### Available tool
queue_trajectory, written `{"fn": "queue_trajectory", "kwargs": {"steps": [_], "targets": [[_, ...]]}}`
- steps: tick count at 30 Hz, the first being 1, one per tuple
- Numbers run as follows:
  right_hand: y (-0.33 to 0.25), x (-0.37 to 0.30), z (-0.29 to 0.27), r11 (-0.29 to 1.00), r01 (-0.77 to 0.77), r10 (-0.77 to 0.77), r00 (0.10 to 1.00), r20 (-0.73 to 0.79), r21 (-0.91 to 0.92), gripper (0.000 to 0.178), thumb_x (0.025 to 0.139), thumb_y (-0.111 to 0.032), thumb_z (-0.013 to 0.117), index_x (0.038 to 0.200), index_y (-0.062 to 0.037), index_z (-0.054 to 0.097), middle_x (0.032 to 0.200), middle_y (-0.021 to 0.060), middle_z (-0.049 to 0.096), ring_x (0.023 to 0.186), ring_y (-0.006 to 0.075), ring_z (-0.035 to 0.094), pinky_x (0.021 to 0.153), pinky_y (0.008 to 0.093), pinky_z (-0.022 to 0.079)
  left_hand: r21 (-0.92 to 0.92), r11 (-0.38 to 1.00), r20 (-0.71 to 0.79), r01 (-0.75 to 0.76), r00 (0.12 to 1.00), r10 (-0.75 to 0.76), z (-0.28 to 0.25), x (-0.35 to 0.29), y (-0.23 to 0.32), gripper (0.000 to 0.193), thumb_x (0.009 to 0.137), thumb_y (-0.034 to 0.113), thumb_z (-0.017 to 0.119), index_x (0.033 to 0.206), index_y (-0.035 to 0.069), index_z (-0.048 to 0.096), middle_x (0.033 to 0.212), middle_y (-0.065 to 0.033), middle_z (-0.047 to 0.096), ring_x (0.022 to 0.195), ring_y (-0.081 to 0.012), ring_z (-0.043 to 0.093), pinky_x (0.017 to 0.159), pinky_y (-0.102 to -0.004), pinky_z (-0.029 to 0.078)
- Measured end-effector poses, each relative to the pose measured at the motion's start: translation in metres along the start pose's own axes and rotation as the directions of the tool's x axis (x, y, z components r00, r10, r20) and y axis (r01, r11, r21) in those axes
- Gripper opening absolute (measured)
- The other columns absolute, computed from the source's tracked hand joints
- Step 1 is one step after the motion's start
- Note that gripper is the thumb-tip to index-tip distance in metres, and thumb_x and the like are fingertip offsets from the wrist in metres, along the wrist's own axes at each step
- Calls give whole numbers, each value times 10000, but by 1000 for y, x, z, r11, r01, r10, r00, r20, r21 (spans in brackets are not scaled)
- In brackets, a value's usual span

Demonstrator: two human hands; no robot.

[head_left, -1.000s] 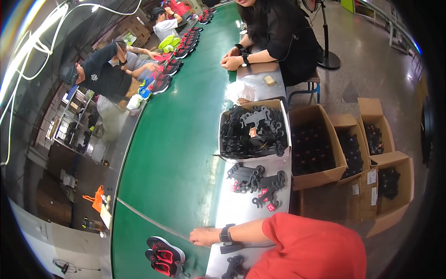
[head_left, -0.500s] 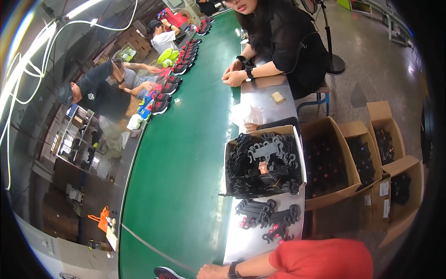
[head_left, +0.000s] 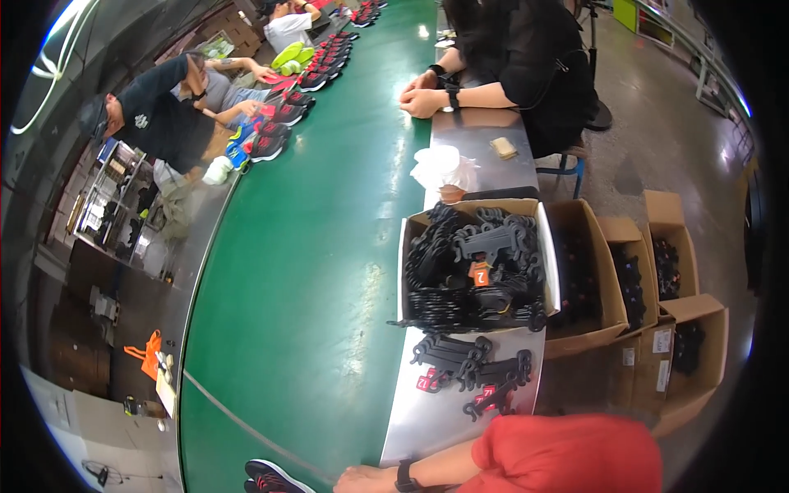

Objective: The worker attaches plastic components/buckles onto athletic shoes on an assembly line conveyor belt.

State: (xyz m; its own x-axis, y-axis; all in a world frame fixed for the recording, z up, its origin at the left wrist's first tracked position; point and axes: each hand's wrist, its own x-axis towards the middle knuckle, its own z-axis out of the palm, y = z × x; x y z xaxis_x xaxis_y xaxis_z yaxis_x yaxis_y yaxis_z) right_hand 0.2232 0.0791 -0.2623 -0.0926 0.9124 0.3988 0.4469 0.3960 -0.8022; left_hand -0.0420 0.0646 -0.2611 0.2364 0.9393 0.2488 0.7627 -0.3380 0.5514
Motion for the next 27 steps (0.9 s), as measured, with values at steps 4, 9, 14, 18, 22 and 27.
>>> {"fn": "queue_trajectory", "kwargs": {"steps": [4,9,14,18,22,27], "targets": [[-13,0,3,996,-3,3,1000,1,88,188,778,-203,538,700,-62,634,703,170,631,679,374,619,610,481,478,-97,995,-56,1,998,-7,-7,-13,-23,207,801,-23,450,845,0,651,922,-166,662,905,-314,608,863,-384,459],[1,-9,8,994,-79,72,993,93,71,176,808,-202,533,768,-59,626,756,172,637,725,371,617,642,469,470,-261,965,6,-4,1000,6,32,-5,-66,197,813,-9,461,871,1,649,973,-176,656,941,-337,605,880,-398,456],[-10,-6,-1,990,-60,37,983,182,124,190,816,-225,547,832,-51,619,826,191,638,809,347,621,731,459,461,-170,979,-60,-115,992,107,15,14,15,191,787,-26,454,846,-1,634,932,-162,640,902,-316,589,853,-394,457],[-12,-6,-13,989,-147,131,939,319,24,140,877,-190,536,910,-55,561,926,97,626,906,305,590,773,431,458,-143,973,-58,-182,983,175,6,3,32,187,766,-40,449,826,-2,622,899,-152,628,871,-300,577,831,-391,458],[-84,2,-92,985,173,-170,967,-188,2,346,856,-168,589,1186,-83,529,1113,116,554,1069,302,524,887,426,427,-249,957,-20,-148,989,147,-4,-1,24,181,756,-45,465,832,1,622,947,-175,621,923,-332,569,880,-415,439],[-126,8,-342,764,179,-464,820,-335,-619,360,761,-110,645,1112,-40,605,1108,135,588,1114,312,508,957,418,402,-97,985,-117,-142,985,130,-16,-3,30,178,754,-41,483,846,-5,631,962,-172,626,935,-334,574,889,-419,439]]}}
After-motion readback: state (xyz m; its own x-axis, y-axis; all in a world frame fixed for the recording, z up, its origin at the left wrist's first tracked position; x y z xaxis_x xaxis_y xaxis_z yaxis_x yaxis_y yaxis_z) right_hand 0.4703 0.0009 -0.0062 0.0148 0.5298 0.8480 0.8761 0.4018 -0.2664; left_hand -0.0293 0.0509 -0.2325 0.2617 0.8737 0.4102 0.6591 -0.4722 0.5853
